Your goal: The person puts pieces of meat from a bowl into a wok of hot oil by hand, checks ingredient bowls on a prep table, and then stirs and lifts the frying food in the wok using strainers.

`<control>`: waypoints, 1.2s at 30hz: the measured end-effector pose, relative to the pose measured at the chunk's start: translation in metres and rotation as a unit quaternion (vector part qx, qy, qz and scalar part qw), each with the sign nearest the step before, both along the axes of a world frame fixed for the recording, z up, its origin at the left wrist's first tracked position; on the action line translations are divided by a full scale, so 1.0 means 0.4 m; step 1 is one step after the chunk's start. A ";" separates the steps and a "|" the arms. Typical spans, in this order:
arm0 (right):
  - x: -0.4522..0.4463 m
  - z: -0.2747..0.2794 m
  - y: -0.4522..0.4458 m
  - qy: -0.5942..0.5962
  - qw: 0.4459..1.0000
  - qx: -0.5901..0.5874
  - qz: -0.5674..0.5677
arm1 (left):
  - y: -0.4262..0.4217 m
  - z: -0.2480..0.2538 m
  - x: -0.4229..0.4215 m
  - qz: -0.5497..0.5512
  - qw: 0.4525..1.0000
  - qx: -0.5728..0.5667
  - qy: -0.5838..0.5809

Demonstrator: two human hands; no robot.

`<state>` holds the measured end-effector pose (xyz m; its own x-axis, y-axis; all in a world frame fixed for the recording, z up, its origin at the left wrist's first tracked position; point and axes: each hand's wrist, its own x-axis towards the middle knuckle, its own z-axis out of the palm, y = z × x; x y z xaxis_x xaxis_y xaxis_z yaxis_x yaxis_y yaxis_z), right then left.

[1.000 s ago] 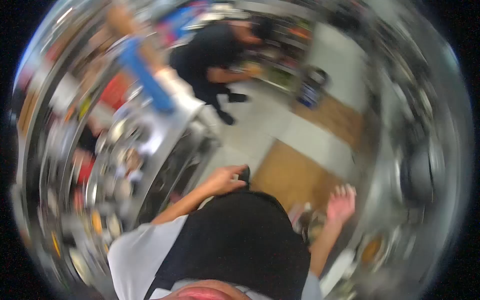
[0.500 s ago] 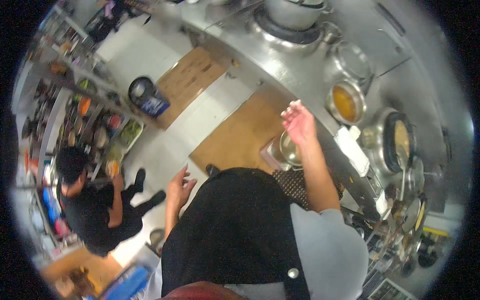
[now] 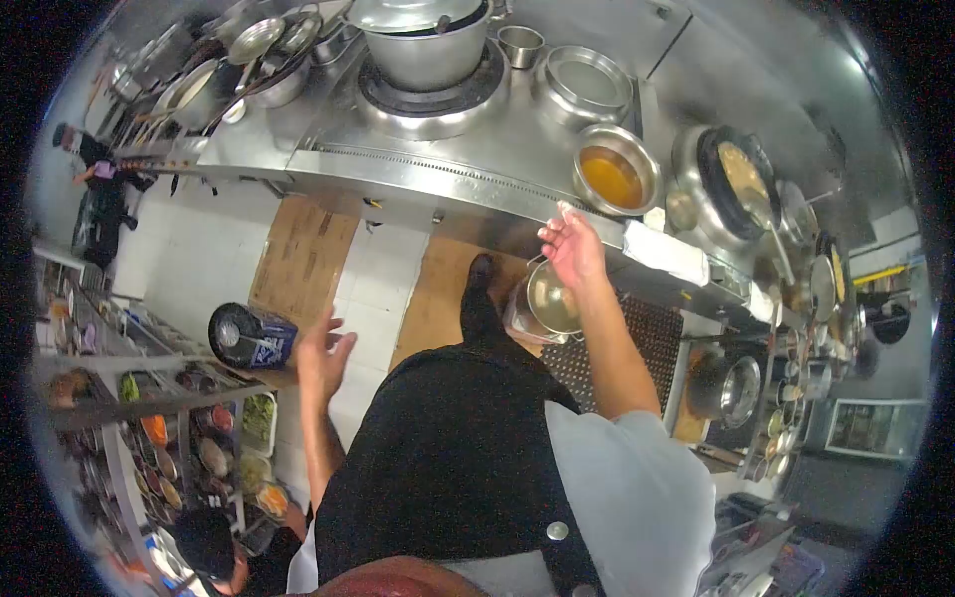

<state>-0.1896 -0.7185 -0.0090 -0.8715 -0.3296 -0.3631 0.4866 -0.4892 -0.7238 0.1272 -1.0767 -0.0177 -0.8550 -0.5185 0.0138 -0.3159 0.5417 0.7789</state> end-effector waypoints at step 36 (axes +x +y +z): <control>-1.796 -0.427 -0.078 -0.098 0.942 0.319 0.042 | 0.059 -0.502 -1.660 -0.181 0.912 0.320 -0.183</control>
